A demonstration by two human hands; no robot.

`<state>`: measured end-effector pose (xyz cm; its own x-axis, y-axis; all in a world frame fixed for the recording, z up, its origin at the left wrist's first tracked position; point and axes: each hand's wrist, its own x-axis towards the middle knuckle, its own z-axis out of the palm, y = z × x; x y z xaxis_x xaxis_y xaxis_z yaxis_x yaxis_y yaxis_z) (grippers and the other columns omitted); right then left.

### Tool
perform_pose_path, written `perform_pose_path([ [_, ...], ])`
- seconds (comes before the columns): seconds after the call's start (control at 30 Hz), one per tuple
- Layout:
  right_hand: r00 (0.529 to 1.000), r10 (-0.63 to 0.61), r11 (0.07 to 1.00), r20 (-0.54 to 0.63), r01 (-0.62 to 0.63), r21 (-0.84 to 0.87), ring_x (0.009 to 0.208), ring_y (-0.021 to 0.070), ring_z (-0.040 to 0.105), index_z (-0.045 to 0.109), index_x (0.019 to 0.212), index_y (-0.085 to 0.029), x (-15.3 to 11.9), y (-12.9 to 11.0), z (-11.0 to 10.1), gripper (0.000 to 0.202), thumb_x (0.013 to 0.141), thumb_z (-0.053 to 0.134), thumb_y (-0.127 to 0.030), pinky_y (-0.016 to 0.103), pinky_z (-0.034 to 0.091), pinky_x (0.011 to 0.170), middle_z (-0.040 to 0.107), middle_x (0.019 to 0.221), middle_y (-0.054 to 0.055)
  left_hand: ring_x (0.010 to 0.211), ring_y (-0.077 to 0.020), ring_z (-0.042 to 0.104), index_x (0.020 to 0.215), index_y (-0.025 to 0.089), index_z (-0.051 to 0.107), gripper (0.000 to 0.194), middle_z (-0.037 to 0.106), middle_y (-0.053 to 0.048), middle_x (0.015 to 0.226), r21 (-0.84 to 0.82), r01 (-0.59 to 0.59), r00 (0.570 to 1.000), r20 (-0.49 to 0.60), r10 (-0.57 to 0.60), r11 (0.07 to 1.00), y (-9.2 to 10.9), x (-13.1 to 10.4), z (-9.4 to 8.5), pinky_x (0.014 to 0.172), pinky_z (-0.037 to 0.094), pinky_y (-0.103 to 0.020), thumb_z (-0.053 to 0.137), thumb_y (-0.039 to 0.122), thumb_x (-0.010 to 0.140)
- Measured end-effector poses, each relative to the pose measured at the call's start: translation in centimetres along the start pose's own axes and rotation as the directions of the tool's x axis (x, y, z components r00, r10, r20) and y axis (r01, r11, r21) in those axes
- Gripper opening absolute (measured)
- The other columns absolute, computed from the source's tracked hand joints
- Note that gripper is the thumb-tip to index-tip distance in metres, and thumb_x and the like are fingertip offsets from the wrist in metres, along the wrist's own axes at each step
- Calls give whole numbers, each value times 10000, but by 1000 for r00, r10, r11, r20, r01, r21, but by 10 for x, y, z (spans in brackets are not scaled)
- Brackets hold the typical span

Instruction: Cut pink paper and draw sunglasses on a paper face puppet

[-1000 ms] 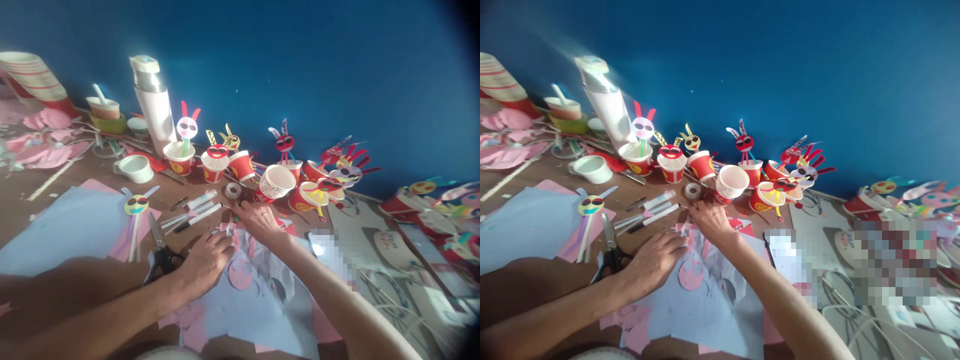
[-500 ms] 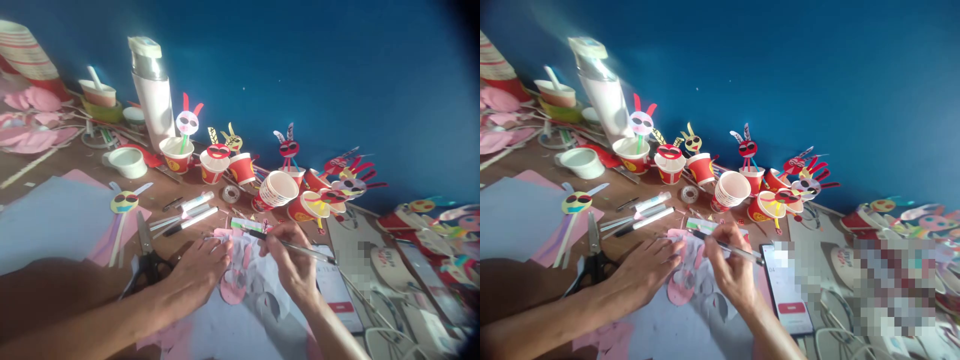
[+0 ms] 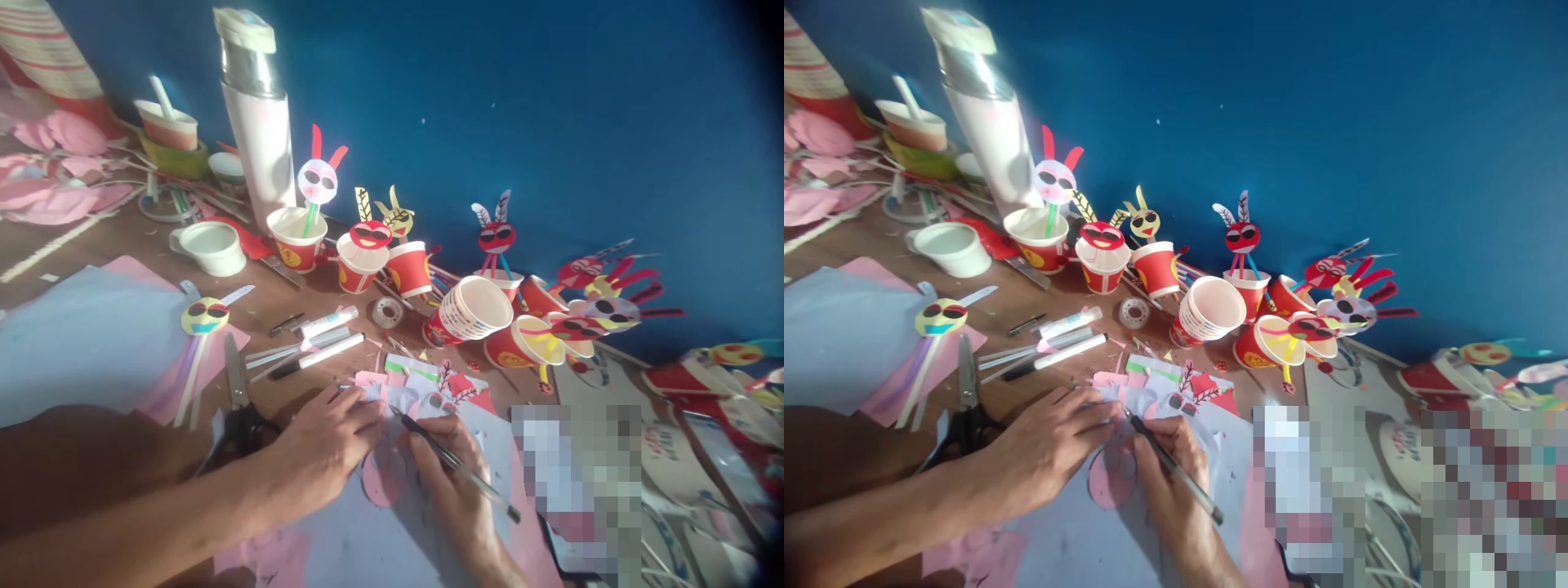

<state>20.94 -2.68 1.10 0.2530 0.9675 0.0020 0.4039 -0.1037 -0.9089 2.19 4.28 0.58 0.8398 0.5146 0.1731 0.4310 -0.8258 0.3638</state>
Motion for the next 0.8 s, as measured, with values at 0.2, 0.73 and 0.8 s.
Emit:
perform_pose_path([
  [0.2, 1000, -10, 988, 21, 7, 157, 631, 134, 667, 539, 900, -245, 1, 12, 1, 83, 937, 491, -301, 212, 542, 589, 703, 730, -1, 1075, -246, 479, 1033, 177, 598, 194, 589, -25, 1226, -24, -20, 1000, 23, 21, 999, -4, 1, -3, 949, 364, -406, 549, 123, 853],
  [0.73, 988, -152, 974, 35, 156, -164, 502, 91, 631, 575, 866, -237, 7, 6, 0, 44, 851, 613, -221, 156, 506, 497, 684, 623, -58, 1046, -266, 483, 1029, 160, 626, 191, 594, -73, 1200, -28, -8, 1000, -4, 7, 1000, -2, 2, -5, 841, 399, -419, 512, 151, 877],
  [0.8, 985, -167, 968, 33, 170, -187, 491, 88, 624, 584, 858, -236, 7, 6, -1, 34, 847, 613, -221, 157, 500, 495, 680, 613, -61, 1043, -269, 486, 1007, 157, 629, 174, 596, -71, 1198, -24, -6, 1000, 2, 6, 1000, -2, 2, -5, 829, 401, -423, 511, 155, 879],
])
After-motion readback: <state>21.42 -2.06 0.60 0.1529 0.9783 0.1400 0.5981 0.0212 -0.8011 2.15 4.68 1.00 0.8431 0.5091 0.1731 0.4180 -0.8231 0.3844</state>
